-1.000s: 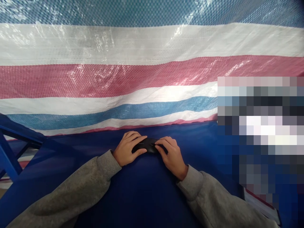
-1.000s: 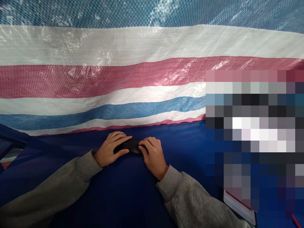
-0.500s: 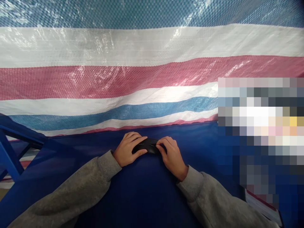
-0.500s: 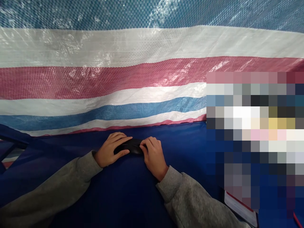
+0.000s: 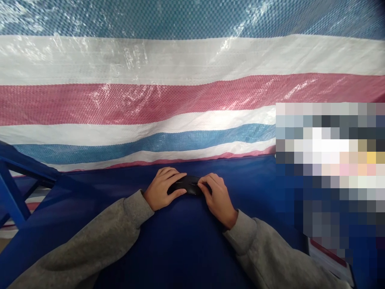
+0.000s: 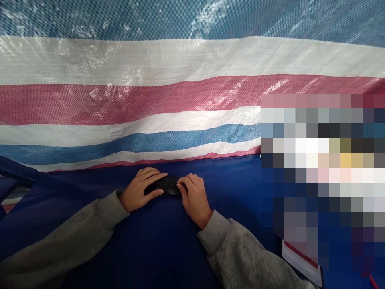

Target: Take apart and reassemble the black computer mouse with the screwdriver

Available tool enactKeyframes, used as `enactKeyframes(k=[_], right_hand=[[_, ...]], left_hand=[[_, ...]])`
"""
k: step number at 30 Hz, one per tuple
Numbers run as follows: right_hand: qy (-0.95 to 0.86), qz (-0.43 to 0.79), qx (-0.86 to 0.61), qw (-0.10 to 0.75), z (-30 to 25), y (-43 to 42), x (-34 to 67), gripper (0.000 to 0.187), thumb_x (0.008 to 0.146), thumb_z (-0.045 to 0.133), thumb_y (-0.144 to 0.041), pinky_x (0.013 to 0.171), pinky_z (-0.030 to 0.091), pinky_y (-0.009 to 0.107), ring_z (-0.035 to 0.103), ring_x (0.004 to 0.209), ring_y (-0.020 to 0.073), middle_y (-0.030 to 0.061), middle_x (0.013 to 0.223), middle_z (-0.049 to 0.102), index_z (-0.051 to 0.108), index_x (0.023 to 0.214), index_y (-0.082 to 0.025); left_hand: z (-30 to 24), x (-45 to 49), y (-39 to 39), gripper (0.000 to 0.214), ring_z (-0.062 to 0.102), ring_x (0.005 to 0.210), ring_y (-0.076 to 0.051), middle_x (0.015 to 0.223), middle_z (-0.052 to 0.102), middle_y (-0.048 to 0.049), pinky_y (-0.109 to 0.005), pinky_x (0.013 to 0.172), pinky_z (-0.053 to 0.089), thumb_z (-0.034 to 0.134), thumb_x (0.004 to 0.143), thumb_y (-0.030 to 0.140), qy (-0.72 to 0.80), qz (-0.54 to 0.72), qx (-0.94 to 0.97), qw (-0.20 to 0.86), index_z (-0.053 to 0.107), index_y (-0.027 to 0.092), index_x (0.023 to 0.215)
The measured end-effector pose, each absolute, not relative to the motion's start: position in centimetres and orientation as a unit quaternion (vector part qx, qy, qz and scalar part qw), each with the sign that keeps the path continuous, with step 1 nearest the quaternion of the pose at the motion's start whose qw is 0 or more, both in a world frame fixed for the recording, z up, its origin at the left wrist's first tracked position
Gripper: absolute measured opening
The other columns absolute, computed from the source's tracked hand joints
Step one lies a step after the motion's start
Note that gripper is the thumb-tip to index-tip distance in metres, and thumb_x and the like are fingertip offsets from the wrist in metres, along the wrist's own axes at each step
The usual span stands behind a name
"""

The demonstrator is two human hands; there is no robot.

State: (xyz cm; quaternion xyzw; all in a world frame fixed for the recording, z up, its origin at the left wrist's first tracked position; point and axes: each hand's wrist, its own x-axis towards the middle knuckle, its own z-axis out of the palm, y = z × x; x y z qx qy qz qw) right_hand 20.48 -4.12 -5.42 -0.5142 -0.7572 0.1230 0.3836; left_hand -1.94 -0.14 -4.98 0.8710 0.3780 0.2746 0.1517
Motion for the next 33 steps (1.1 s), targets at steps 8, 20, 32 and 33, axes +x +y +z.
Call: enactKeyframes(k=[8,20,32,33], right_hand=[[-0.756,0.140,-0.513,0.381,-5.21,-4.15,20.52,0.013,0.094,0.049,-0.015,0.079,0.040,0.037,0.057,0.084,0.0204,0.0027,0.085,0.062,0.056,0.086,-0.022],[-0.746,0.137,-0.516,0.398,-5.34,-4.21,20.53,0.014,0.093,0.049,-0.013,0.079,0.042,0.036,0.057,0.084,0.0200,0.0024,0.085,0.061,0.055,0.084,-0.022],[-0.775,0.141,-0.457,0.413,-5.50,-4.35,20.70,0.027,0.088,0.047,-0.010,0.090,0.048,0.044,0.057,0.102,0.0256,0.0097,0.108,0.062,0.060,0.109,-0.021],[-0.775,0.137,-0.458,0.414,-5.48,-4.39,20.69,0.027,0.088,0.048,-0.010,0.091,0.048,0.044,0.057,0.103,0.0257,0.0099,0.109,0.062,0.060,0.109,-0.021]], left_hand=[[-4.90,-1.88,-0.12,0.045,0.057,0.111,-0.029,0.114,0.068,-0.0096,-0.050,0.101,0.039,0.059,0.087,0.047,0.377,0.264,0.876,0.145,0.062,0.024,0.126],[-4.82,-1.89,-0.25,0.046,0.056,0.112,-0.028,0.116,0.067,-0.0095,-0.047,0.100,0.040,0.056,0.090,0.048,0.373,0.251,0.885,0.121,0.060,0.020,0.127],[-4.85,-1.87,-0.17,0.046,0.056,0.112,-0.027,0.116,0.067,-0.0096,-0.047,0.101,0.040,0.055,0.091,0.048,0.368,0.248,0.890,0.106,0.059,0.018,0.126],[-4.82,-1.85,-0.18,0.046,0.056,0.112,-0.027,0.116,0.067,-0.0097,-0.047,0.101,0.040,0.055,0.091,0.048,0.368,0.248,0.890,0.106,0.060,0.018,0.125]])
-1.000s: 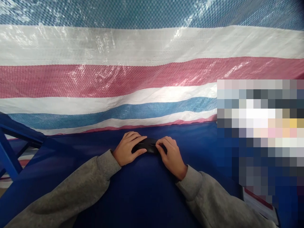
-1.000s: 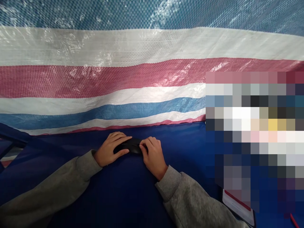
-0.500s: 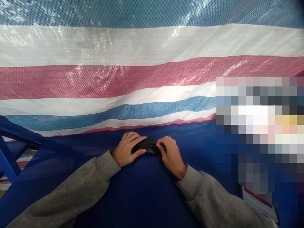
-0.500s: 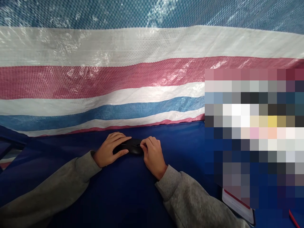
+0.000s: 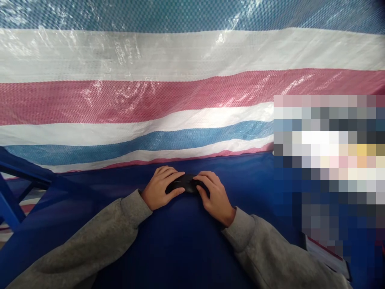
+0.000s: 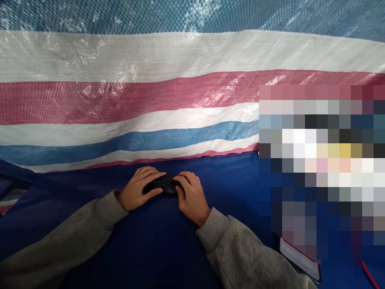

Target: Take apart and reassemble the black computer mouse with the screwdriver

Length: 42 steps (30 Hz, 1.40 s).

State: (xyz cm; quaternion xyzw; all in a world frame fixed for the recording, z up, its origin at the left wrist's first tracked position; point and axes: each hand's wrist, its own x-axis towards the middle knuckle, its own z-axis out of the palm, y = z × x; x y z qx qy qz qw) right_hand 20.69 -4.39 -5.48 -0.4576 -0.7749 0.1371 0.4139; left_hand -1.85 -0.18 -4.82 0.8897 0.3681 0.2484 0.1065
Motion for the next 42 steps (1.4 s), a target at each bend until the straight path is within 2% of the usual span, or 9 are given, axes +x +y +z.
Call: enactKeyframes(k=[9,16,29,42], right_hand=[[-0.776,0.132,-0.460,0.411,-5.47,-4.45,20.68,0.027,0.089,0.049,-0.011,0.092,0.047,0.044,0.057,0.104,0.0252,0.0091,0.110,0.062,0.061,0.111,-0.021],[-0.783,0.123,-0.456,0.405,-5.57,-4.32,20.71,0.027,0.092,0.047,-0.013,0.092,0.047,0.044,0.058,0.104,0.0246,0.0090,0.111,0.064,0.061,0.113,-0.021],[-0.782,0.107,-0.444,0.424,-5.87,-4.28,20.71,0.024,0.092,0.052,-0.015,0.087,0.048,0.042,0.061,0.097,0.0233,0.0070,0.101,0.067,0.066,0.111,-0.022],[-0.783,0.128,-0.459,0.400,-5.59,-4.42,20.65,0.028,0.092,0.050,-0.014,0.088,0.048,0.044,0.060,0.098,0.0241,0.0075,0.103,0.066,0.063,0.116,-0.023]], left_hand=[[-4.55,-1.78,-0.31,0.046,0.057,0.111,-0.028,0.114,0.068,-0.0098,-0.048,0.100,0.040,0.055,0.090,0.048,0.371,0.252,0.887,0.109,0.061,0.018,0.124],[-4.54,-1.88,-0.41,0.041,0.053,0.117,-0.029,0.117,0.067,-0.0101,-0.050,0.100,0.040,0.049,0.094,0.041,0.375,0.259,0.884,0.101,0.062,0.019,0.126],[-4.80,-1.92,-0.30,0.040,0.053,0.117,-0.029,0.116,0.067,-0.0096,-0.050,0.100,0.042,0.050,0.094,0.041,0.367,0.272,0.883,0.106,0.062,0.023,0.128],[-4.60,-1.84,-0.36,0.041,0.054,0.116,-0.029,0.116,0.067,-0.0116,-0.050,0.100,0.041,0.050,0.094,0.040,0.366,0.268,0.884,0.111,0.062,0.019,0.126]])
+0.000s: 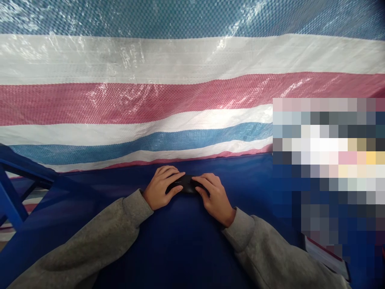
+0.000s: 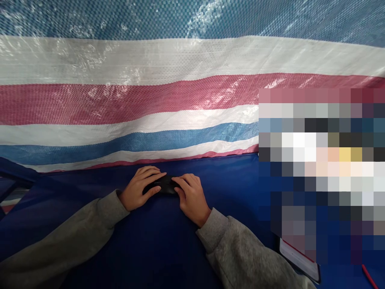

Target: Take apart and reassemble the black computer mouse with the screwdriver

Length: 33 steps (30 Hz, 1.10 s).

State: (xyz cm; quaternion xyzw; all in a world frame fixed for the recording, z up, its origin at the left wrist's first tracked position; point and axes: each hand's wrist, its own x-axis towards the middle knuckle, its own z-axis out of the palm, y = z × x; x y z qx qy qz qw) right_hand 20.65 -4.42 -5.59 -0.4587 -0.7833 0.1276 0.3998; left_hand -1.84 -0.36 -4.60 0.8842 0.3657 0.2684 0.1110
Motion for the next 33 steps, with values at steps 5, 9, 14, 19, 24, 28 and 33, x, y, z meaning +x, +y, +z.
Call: enactKeyframes(k=[5,9,14,19,24,28,33], right_hand=[[-0.788,0.137,-0.455,0.391,-5.42,-4.54,20.68,0.030,0.091,0.053,-0.019,0.096,0.046,0.046,0.056,0.110,0.0262,0.0101,0.116,0.063,0.059,0.120,-0.021],[-0.806,0.142,-0.442,0.367,-5.32,-4.58,20.64,0.040,0.086,0.059,-0.024,0.099,0.044,0.050,0.052,0.119,0.0301,0.0132,0.126,0.057,0.055,0.126,-0.020],[-0.812,0.150,-0.452,0.337,-5.41,-4.56,20.64,0.052,0.081,0.059,-0.018,0.101,0.043,0.053,0.050,0.122,0.0313,0.0143,0.131,0.054,0.050,0.132,-0.020],[-0.799,0.162,-0.461,0.351,-5.30,-4.58,20.72,0.043,0.088,0.060,-0.027,0.099,0.045,0.051,0.055,0.116,0.0290,0.0117,0.126,0.060,0.050,0.130,-0.021],[-0.773,0.159,-0.483,0.379,-5.06,-4.61,20.58,0.036,0.094,0.054,-0.034,0.097,0.047,0.045,0.059,0.113,0.0261,0.0097,0.124,0.062,0.052,0.129,-0.023],[-0.765,0.153,-0.494,0.384,-5.03,-4.61,20.49,0.033,0.096,0.053,-0.036,0.093,0.049,0.042,0.061,0.108,0.0250,0.0093,0.120,0.064,0.054,0.127,-0.023],[-0.754,0.160,-0.494,0.401,-5.29,-4.43,20.52,0.030,0.098,0.051,-0.035,0.090,0.051,0.042,0.064,0.103,0.0243,0.0089,0.114,0.066,0.056,0.125,-0.023]], left_hand=[[-4.74,-1.88,-0.33,0.041,0.053,0.118,-0.029,0.119,0.066,-0.0105,-0.051,0.101,0.040,0.049,0.094,0.042,0.371,0.263,0.883,0.116,0.061,0.021,0.128],[-4.82,-1.90,-0.30,0.041,0.053,0.119,-0.029,0.120,0.066,-0.0104,-0.050,0.102,0.040,0.048,0.095,0.042,0.372,0.259,0.884,0.113,0.060,0.021,0.128],[-4.64,-1.87,-0.31,0.041,0.053,0.118,-0.028,0.120,0.066,-0.0101,-0.049,0.102,0.039,0.049,0.094,0.039,0.369,0.264,0.884,0.113,0.058,0.018,0.128],[-4.37,-1.92,-0.47,0.040,0.054,0.119,-0.027,0.119,0.068,-0.0081,-0.048,0.103,0.039,0.051,0.093,0.039,0.375,0.277,0.876,0.125,0.057,0.020,0.128],[-4.33,-1.85,-0.51,0.043,0.056,0.118,-0.028,0.118,0.069,-0.0084,-0.049,0.103,0.039,0.055,0.090,0.042,0.376,0.281,0.875,0.114,0.056,0.021,0.128],[-4.45,-1.78,-0.42,0.040,0.057,0.117,-0.028,0.117,0.069,-0.0079,-0.049,0.102,0.039,0.053,0.092,0.044,0.387,0.282,0.871,0.112,0.058,0.022,0.125],[-4.62,-1.78,-0.25,0.040,0.058,0.115,-0.026,0.116,0.069,-0.0074,-0.049,0.104,0.039,0.051,0.093,0.045,0.400,0.276,0.866,0.118,0.059,0.022,0.125]])
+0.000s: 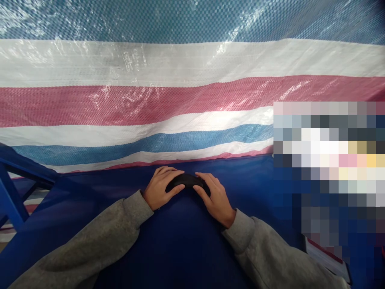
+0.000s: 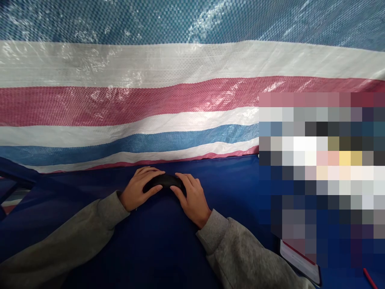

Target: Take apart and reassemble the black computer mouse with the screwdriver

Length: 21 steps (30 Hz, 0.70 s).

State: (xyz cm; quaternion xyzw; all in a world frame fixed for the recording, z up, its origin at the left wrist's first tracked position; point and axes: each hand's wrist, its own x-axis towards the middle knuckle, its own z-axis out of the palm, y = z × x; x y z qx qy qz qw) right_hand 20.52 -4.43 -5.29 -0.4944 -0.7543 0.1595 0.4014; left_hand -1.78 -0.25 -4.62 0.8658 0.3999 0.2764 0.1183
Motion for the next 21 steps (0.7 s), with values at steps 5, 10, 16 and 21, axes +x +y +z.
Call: enactKeyframes(k=[5,10,16,21], right_hand=[[-0.744,0.178,-0.478,0.431,-5.6,-4.2,20.6,0.032,0.099,0.046,-0.030,0.093,0.055,0.038,0.066,0.105,0.0221,0.0079,0.114,0.067,0.053,0.130,-0.024],[-0.760,0.180,-0.478,0.401,-5.3,-4.4,20.5,0.048,0.095,0.054,-0.034,0.099,0.052,0.045,0.060,0.116,0.0259,0.0108,0.128,0.058,0.044,0.141,-0.025],[-0.806,0.156,-0.451,0.350,-5.8,-4.4,20.6,0.051,0.091,0.060,-0.028,0.105,0.045,0.051,0.047,0.128,0.0287,0.0116,0.141,0.044,0.045,0.140,-0.028],[-0.809,0.147,-0.457,0.338,-5.8,-4.4,20.7,0.045,0.092,0.058,-0.029,0.102,0.046,0.052,0.049,0.124,0.0291,0.0115,0.134,0.051,0.050,0.137,-0.028]], left_hand=[[-4.8,-1.8,-0.2,0.037,0.060,0.111,-0.023,0.117,0.069,-0.0066,-0.048,0.105,0.039,0.043,0.098,0.042,0.411,0.273,0.860,0.134,0.059,0.023,0.126],[-5.0,-1.8,-0.1,0.035,0.061,0.108,-0.022,0.116,0.069,-0.0061,-0.047,0.105,0.038,0.043,0.098,0.040,0.424,0.278,0.852,0.129,0.058,0.023,0.125],[-4.3,-1.7,-0.1,0.035,0.059,0.108,-0.022,0.111,0.069,-0.0061,-0.042,0.100,0.041,0.034,0.100,0.036,0.457,0.303,0.828,0.116,0.061,0.022,0.118],[-3.5,-2.3,0.5,0.030,0.062,0.086,-0.024,0.085,0.067,-0.0057,-0.041,0.085,0.044,0.042,0.096,0.035,0.555,0.322,0.767,0.017,0.063,0.019,0.110]])
